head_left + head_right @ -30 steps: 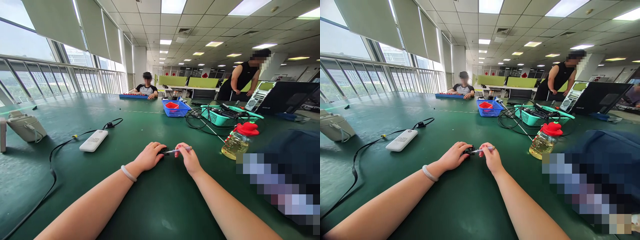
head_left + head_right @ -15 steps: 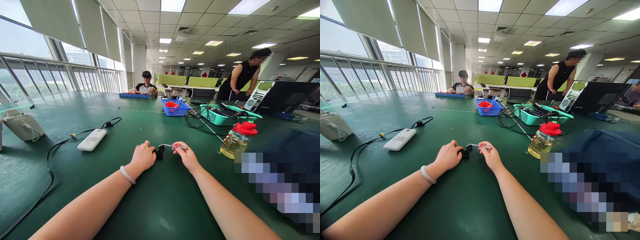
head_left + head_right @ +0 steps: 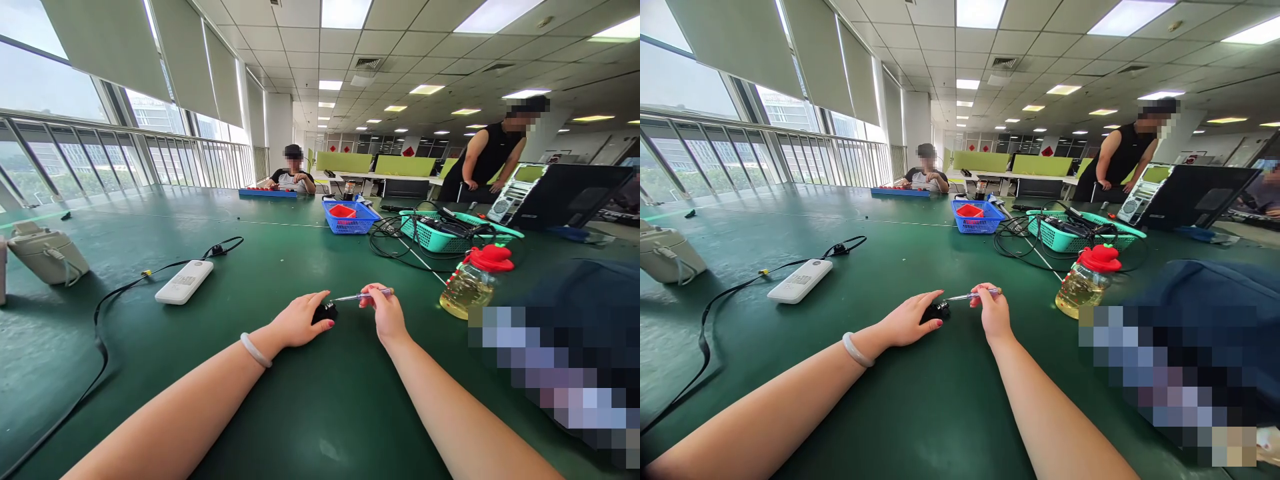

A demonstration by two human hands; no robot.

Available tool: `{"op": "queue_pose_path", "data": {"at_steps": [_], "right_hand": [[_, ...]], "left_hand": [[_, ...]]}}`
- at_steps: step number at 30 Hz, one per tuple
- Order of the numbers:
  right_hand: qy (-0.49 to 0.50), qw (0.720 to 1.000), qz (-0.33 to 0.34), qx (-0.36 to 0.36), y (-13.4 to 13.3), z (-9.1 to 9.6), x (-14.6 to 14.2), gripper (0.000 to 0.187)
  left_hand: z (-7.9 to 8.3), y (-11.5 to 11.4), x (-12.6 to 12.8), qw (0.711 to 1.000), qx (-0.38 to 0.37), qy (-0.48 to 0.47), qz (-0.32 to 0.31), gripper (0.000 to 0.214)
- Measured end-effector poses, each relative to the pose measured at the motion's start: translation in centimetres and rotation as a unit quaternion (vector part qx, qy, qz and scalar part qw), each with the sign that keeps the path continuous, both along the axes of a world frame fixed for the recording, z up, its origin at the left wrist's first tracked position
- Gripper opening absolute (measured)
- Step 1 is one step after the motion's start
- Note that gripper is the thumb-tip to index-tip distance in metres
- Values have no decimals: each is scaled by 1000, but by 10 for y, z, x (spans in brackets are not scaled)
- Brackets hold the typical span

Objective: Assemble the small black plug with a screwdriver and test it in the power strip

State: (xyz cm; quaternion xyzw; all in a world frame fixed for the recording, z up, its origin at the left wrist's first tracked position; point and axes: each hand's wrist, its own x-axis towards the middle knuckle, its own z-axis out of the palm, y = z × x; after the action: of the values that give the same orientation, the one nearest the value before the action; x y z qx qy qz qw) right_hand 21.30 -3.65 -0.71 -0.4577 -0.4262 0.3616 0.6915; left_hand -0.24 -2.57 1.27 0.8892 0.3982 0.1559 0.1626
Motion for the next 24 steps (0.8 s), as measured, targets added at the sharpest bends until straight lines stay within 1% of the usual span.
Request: {"op": "queue_pose_path", "data": {"at_steps": [3,6,8,14,19,22,24], "right_hand": [[84,996,-33,8,3,-1,5,23],[180,982,-62,-11,7,-5,11,20],[217,973,-72,-26,9,-7,14,20],[238,968,-71,-30,13,-11,17,19],[227,971,-66,-24,14,-11,16,21],[206,977,-58,-20,13,-12,16,23],[191,980,-54,-18,12,-12,15,24]], "left_hand": [[-1,1,5,1000,19,19,-10,61],[-1,1,12,999,34,23,-21,54],[-1,0,16,999,38,19,-27,48],[2,-6,18,998,32,-7,-51,25],[5,-21,15,999,12,-10,-31,21],[7,-33,2,1000,2,-15,-25,20],[8,-40,-18,999,-14,-20,-34,22]]}}
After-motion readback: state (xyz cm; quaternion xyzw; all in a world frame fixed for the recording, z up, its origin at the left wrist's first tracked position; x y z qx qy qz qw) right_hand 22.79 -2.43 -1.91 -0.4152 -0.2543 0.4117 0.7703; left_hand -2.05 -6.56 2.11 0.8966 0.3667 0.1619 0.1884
